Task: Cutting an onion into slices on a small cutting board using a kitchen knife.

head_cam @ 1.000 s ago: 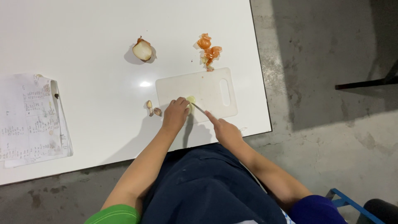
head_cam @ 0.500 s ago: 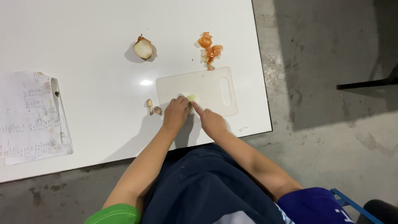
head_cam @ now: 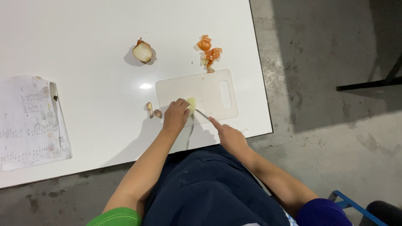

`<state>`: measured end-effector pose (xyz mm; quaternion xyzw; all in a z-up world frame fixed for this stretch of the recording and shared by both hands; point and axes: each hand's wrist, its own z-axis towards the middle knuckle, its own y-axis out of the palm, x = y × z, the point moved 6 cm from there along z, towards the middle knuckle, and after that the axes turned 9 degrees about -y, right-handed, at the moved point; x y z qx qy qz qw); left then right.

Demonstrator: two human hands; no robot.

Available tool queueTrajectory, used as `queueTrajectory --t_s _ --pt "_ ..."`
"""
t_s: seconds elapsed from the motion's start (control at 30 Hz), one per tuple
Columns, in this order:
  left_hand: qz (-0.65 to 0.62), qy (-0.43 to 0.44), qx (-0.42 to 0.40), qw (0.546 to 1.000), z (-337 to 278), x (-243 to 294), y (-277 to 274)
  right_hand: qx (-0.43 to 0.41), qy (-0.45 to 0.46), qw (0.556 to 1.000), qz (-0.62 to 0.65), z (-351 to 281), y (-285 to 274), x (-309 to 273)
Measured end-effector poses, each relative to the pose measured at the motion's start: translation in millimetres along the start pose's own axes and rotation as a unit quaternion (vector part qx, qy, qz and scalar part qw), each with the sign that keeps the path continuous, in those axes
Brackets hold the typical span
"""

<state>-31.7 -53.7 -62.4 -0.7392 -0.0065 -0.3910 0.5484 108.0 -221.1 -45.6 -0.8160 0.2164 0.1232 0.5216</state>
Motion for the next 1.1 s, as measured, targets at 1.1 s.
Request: queueTrajectory --t_s 1.1 --pt "-0.007 -0.002 0.019 1.0 -5.4 -2.9 -1.0 -0.021 0.012 0.999 -0.037 5.0 4.0 -5.4"
